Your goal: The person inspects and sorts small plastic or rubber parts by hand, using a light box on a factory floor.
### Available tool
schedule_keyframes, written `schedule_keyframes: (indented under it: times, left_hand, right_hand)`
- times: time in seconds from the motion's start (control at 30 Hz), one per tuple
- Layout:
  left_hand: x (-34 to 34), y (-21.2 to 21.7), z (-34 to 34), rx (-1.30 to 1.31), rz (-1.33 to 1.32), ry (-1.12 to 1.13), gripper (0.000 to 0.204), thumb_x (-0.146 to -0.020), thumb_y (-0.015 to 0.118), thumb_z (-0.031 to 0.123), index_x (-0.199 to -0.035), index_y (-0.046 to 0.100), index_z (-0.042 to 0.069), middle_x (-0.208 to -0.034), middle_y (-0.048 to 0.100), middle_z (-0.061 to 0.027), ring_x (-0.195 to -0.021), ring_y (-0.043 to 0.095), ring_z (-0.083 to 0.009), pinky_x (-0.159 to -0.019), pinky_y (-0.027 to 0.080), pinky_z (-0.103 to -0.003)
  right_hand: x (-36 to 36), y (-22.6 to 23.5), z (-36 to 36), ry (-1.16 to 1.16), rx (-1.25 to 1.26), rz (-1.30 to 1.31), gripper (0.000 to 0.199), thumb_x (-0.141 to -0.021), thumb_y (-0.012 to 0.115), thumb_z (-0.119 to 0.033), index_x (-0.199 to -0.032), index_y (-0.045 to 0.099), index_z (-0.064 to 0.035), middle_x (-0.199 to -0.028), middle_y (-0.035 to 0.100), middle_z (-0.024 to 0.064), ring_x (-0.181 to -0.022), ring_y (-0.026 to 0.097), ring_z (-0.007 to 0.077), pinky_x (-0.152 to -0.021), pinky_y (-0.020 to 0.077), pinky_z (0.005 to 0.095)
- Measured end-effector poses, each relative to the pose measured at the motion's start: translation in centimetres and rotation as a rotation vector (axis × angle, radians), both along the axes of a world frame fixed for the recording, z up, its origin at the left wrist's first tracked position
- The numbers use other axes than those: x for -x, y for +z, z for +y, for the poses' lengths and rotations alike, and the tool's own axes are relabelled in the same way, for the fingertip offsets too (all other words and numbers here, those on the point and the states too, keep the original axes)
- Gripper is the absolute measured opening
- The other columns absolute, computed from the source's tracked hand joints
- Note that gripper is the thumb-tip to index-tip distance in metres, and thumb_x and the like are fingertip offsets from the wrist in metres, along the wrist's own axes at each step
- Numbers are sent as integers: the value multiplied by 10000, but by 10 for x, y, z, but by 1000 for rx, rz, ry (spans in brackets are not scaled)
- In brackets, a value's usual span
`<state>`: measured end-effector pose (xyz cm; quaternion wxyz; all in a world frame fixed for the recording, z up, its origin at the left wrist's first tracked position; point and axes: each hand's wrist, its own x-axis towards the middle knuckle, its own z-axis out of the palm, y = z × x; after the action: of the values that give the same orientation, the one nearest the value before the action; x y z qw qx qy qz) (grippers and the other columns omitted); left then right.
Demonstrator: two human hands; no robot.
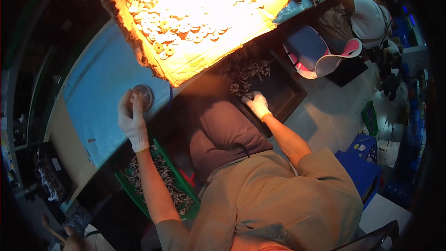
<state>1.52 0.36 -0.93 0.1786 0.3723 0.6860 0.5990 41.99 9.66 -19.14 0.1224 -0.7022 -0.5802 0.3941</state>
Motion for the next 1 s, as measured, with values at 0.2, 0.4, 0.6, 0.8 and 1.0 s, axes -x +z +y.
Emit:
schedule_keyframes:
  times: [0.2,0.4,0.6,0.8,1.0]
  left_hand:
    - [11,-3,-3,64,304,54,293,-950,718,195,-1179,709,13,-1117,708,-162,-1017,687,-291,-930,531,-374]
    - [8,7,3,-21,320,61,312,-890,735,186,-1147,721,10,-1122,709,-167,-995,691,-313,-889,543,-374]
    - [6,9,-2,21,278,58,350,-873,750,249,-1144,728,28,-1151,708,-148,-1064,667,-310,-931,519,-393]
    - [11,5,-1,33,322,21,335,-877,743,255,-1158,720,75,-1170,704,-129,-1098,652,-332,-968,484,-422]
    - [15,4,-3,47,386,2,359,-859,722,212,-1189,696,72,-1185,696,-134,-1119,637,-352,-979,476,-443]
  right_hand:
    - [-25,56,16,-112,-85,395,350,-853,815,-152,-1096,603,-17,-1019,664,36,-910,633,113,-824,533,285]
    - [42,186,17,295,-20,745,253,-915,716,-119,-1128,616,-26,-996,676,52,-853,616,91,-811,531,249]
    - [206,259,-11,616,108,896,381,-977,667,-212,-1273,534,-11,-1141,685,130,-1001,700,214,-861,573,359]
    - [289,268,5,852,-540,118,527,-1016,584,-380,-1396,492,-27,-1127,713,251,-1021,707,435,-867,565,520]
    - [311,299,18,1202,-503,-218,430,-999,588,-353,-1262,527,-19,-1036,703,272,-906,709,452,-772,578,523]
